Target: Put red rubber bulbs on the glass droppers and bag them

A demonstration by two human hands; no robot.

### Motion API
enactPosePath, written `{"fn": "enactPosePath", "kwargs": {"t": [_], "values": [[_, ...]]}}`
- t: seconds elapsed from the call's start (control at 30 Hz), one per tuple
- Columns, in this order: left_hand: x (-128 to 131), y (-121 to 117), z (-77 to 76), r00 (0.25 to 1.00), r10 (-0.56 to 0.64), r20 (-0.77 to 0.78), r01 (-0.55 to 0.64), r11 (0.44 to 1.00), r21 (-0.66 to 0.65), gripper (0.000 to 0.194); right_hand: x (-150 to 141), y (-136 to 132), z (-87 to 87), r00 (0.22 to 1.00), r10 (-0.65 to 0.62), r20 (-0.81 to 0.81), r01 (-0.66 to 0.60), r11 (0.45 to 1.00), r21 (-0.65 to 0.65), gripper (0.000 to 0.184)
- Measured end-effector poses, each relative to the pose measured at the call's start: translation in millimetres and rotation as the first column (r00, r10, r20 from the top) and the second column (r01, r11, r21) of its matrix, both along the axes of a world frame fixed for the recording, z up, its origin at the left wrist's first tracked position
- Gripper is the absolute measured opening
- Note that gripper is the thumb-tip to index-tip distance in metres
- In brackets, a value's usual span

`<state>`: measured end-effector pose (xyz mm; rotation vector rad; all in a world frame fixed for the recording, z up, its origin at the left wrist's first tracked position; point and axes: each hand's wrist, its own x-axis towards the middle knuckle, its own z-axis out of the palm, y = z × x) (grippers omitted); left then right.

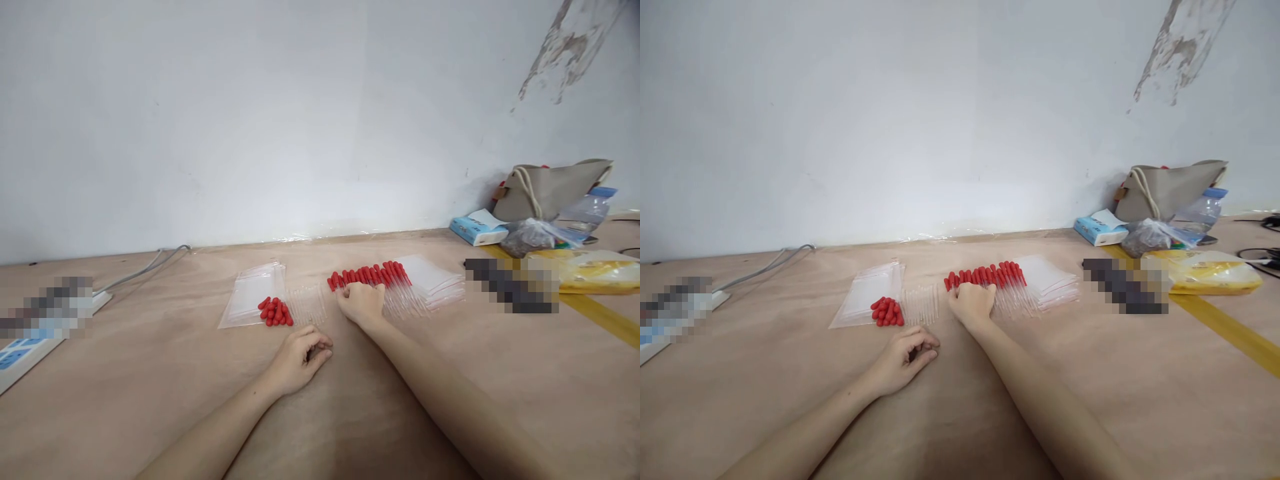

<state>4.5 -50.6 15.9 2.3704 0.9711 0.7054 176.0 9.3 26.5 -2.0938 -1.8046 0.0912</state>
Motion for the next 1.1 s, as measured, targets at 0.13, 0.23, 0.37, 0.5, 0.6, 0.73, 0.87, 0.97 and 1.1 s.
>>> {"fn": "enactPosePath", "kwargs": {"t": [0.13,0.23,0.37,0.5,0.6,0.73,0.87,0.97,1.1], "values": [[0.3,-0.3,1.3,1.000,-0.009,-0.007,0.009,1.000,-0.008,0.013,1.4,1.8,-4.5,0.999,0.013,0.036,-0.012,1.000,-0.019,0.037],[0.3,-0.6,3.1,1.000,-0.018,-0.005,0.018,1.000,-0.014,0.013,3.7,1.2,-4.3,0.998,0.025,0.049,-0.023,0.999,-0.042,0.041],[0.2,-0.4,3.3,1.000,-0.020,0.005,0.021,1.000,-0.020,0.013,4.8,-2.9,-1.7,0.998,0.025,0.054,-0.023,0.999,-0.040,0.040],[0.3,-0.1,1.5,1.000,-0.016,-0.003,0.016,1.000,-0.012,0.013,-1.8,-4.6,1.2,0.997,0.068,0.033,-0.069,0.997,0.020,0.033],[0.2,0.1,0.4,1.000,-0.019,-0.002,0.019,1.000,0.003,0.014,-14.0,-0.7,3.4,0.992,0.113,0.063,-0.114,0.993,0.019,0.031],[-1.0,1.2,0.4,1.000,-0.013,-0.017,0.013,1.000,0.012,0.013,-31.5,9.0,7.0,0.991,0.104,0.081,-0.099,0.993,-0.066,0.028],[-0.4,0.3,-1.6,1.000,-0.022,-0.002,0.022,1.000,0.013,0.012,-43.0,18.4,10.1,0.994,0.093,0.059,-0.085,0.987,-0.138,0.021],[2.0,-4.2,-2.0,0.999,-0.039,0.022,0.038,0.998,0.043,0.013,-47.0,21.1,13.7,0.993,0.105,0.050,-0.095,0.982,-0.163,0.018],[-5.4,-0.3,12.0,0.977,0.119,0.175,-0.163,0.950,0.267,0.009,-37.5,9.3,22.3,0.992,0.119,0.039,-0.112,0.982,-0.153,0.021]]}}
